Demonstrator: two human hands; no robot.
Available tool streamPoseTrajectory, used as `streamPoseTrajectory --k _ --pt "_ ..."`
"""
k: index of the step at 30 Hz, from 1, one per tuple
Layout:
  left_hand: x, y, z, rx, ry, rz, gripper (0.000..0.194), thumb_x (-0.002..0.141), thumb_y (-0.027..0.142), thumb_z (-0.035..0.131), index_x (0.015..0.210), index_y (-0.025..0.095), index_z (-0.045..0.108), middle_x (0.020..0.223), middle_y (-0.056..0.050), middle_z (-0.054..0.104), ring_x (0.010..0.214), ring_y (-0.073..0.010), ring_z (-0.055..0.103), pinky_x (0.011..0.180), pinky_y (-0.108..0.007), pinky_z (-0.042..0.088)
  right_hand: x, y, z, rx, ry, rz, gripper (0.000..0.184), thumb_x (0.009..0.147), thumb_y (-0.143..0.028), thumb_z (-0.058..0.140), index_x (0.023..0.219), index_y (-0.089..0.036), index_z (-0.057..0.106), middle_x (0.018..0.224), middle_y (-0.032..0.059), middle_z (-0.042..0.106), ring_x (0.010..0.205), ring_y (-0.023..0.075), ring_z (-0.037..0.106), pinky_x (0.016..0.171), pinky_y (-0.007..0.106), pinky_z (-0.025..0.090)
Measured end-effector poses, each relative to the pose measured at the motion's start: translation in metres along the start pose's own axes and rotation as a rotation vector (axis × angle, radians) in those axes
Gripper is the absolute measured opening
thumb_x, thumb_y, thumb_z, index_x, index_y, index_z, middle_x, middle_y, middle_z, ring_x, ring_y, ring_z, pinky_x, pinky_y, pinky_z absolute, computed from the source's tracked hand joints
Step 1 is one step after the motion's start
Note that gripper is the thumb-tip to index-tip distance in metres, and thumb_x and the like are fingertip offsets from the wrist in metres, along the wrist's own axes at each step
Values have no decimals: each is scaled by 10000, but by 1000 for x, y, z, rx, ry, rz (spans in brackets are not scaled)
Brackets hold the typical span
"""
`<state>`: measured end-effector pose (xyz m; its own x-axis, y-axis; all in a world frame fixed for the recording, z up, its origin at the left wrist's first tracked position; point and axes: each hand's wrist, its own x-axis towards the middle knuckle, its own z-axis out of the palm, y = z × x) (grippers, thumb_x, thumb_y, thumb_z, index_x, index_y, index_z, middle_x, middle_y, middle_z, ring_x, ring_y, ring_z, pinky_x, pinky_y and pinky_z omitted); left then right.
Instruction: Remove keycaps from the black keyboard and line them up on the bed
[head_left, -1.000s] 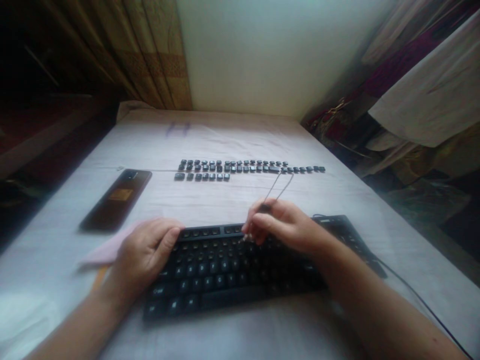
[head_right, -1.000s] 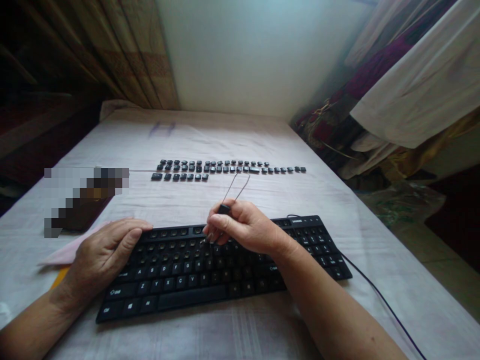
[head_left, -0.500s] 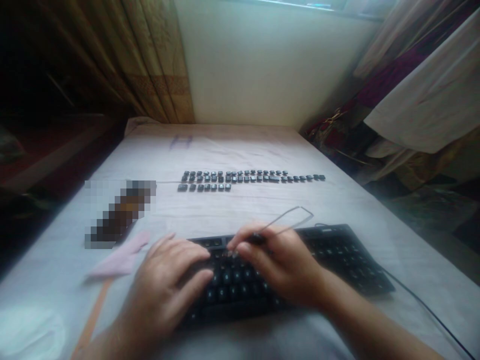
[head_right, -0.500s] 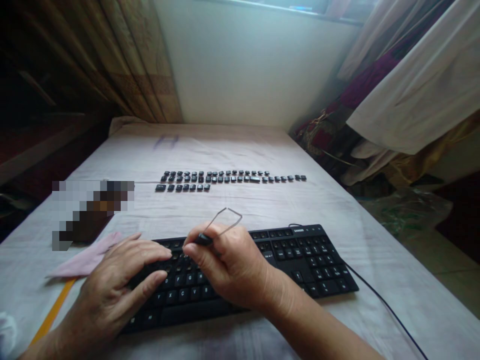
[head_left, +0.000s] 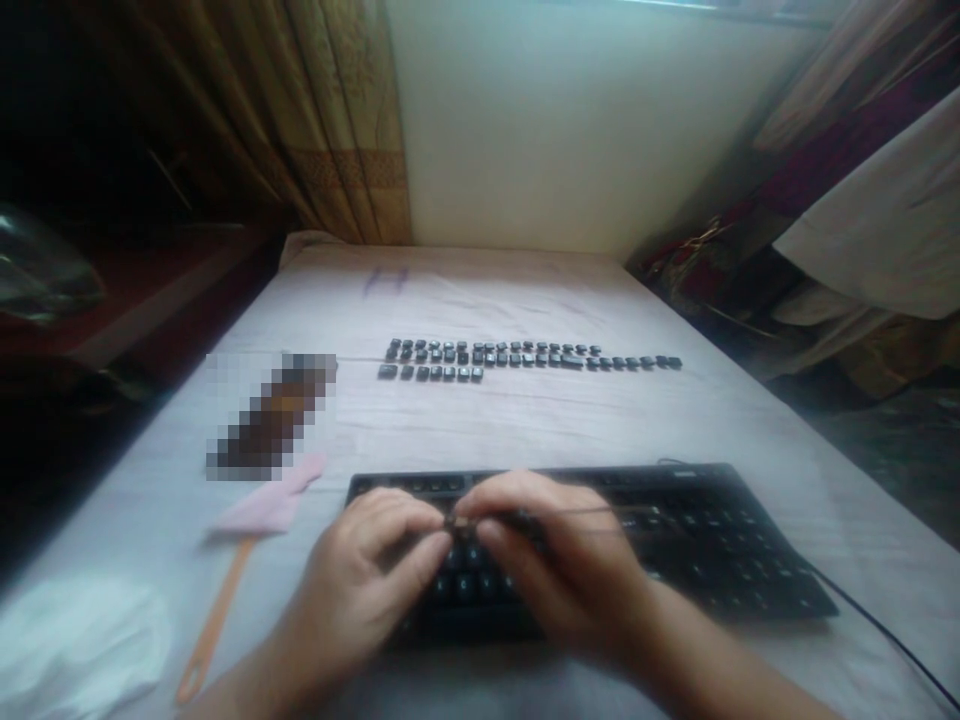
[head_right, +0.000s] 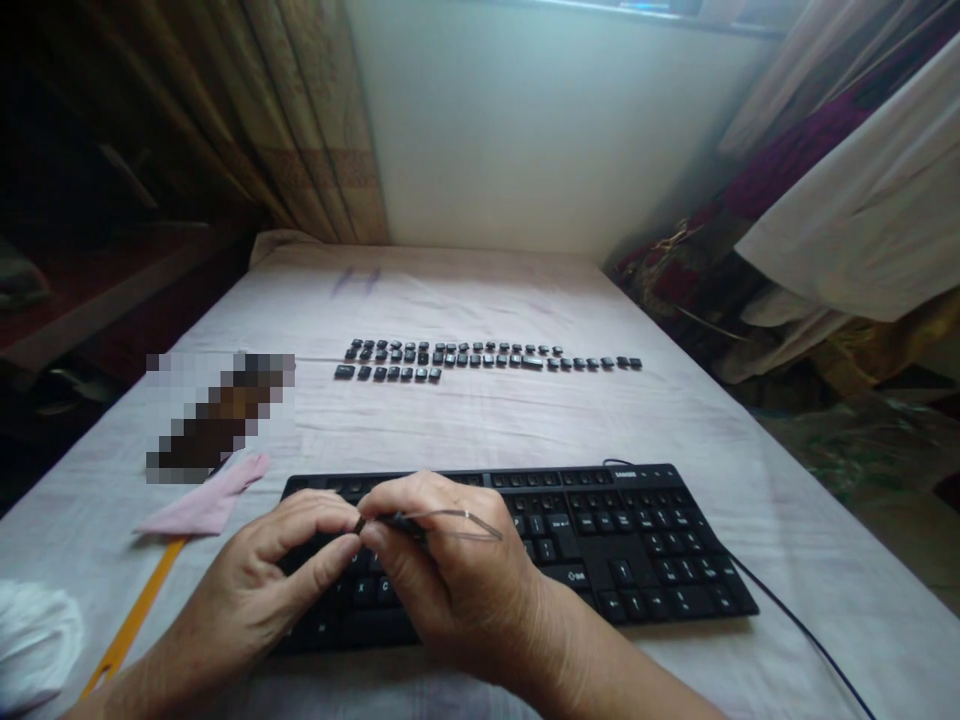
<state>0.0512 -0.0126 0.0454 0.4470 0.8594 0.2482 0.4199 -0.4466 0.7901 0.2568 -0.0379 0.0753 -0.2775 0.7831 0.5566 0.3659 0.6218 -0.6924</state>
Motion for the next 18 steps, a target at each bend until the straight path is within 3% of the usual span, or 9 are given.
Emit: streamPoseTrajectory --k 8,11,14,18 --pt "3 1 -3 8 20 -58 115 865 308 614 843 252 712 848 -20 742 811 -206 704 757 -315 568 6 6 -9 -131 67 -29 213 919 -65 493 1022 -207 616 906 65 744 851 178 716 785 298 589" --pt "4 4 -7 -71 -8 -140 149 863 344 597 835 253 711 808 -7 741 753 -196 711 686 -282 572 6 7 -10 -190 29 -36 234 903 -54 469 986 -188 641 833 65 716 742 169 688 678 274 576" --pt "3 5 -8 -169 -30 -191 175 866 371 590 841 258 722 788 2 746 733 -193 715 638 -252 568 3 9 -3 -238 -35 -76 144 918 -182 561 1014 -154 664 777 67 693 607 158 641 533 249 533" --pt "1 5 -5 -279 -95 -287 188 887 381 591 878 247 724 806 5 756 755 -187 720 655 -229 569 -1 12 9 -282 -28 -144 157 931 -256 594 993 -138 675 782 73 703 608 165 650 514 245 534"
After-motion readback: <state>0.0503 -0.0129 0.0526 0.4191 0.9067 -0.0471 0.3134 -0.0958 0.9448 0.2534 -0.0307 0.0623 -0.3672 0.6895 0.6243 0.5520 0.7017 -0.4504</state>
